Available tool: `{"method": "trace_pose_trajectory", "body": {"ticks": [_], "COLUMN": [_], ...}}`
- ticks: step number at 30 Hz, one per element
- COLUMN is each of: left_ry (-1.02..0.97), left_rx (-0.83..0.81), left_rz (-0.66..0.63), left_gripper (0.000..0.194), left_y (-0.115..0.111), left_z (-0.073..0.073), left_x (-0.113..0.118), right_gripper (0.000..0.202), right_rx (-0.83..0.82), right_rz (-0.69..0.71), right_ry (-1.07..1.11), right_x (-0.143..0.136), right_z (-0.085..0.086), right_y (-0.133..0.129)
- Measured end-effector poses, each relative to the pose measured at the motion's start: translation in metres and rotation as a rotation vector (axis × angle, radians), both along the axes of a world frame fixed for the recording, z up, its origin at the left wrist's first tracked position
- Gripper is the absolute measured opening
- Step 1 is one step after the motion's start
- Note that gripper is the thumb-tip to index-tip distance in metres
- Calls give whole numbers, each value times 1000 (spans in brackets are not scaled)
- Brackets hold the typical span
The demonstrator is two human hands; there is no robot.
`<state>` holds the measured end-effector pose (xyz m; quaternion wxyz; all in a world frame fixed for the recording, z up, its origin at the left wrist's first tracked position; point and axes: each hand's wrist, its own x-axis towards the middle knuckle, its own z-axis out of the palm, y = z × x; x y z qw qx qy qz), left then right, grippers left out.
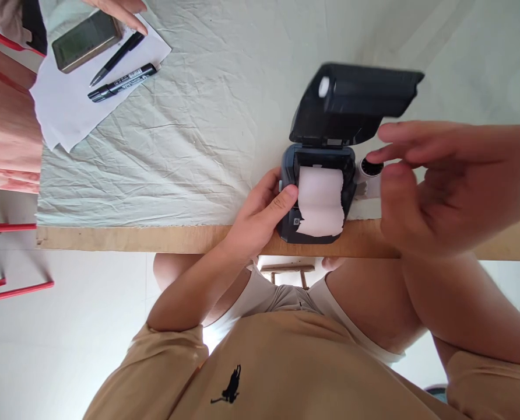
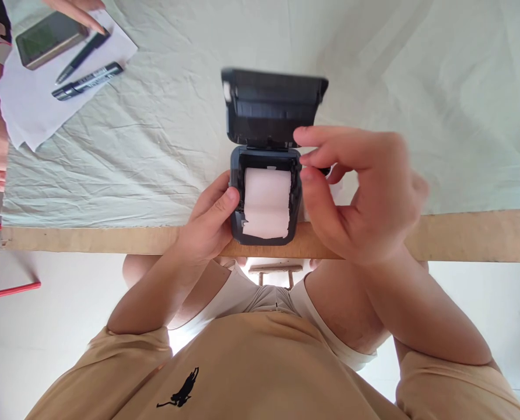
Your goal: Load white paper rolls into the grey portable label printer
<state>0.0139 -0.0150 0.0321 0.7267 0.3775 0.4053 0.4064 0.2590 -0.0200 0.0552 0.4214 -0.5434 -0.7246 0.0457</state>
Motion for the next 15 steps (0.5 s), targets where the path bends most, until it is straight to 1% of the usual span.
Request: {"method": "trace_pose_trajectory", "body": {"ticks": [2, 3, 4, 5, 7, 10, 13, 15], "left_ry": [-12, -16, -18, -20, -22, -28, -17, -2], "left_rx": [12, 21, 28, 34, 40, 39, 27, 27], "left_rz": [-9, -12, -17, -20, -24, -21, -33, -50], "left_gripper": [70, 70, 69, 69, 68, 70, 70, 70], "left_y": [0, 0, 1, 1, 2, 3, 3, 2], "left_z": [-1, -2, -3, -4, -7, -8, -6, -5], "left_x": [0, 0, 0, -1, 0, 0, -1, -2], "right_gripper": [23, 25, 27, 29, 33, 36, 32, 26], "right_rx": [167, 227, 248, 232, 123, -11, -124, -218], "right_rz": [-37, -41, -40, -42, -41, 34, 130, 192], "right_ry": [-105, -176, -245, -302, -402, -517, -543, -530], "right_x": [-7, -11, -15, -18, -20, -13, -2, 2], "right_z": [1, 1, 2, 3, 6, 14, 18, 19], "right_y": [4, 6, 7, 7, 6, 5, 7, 8]}}
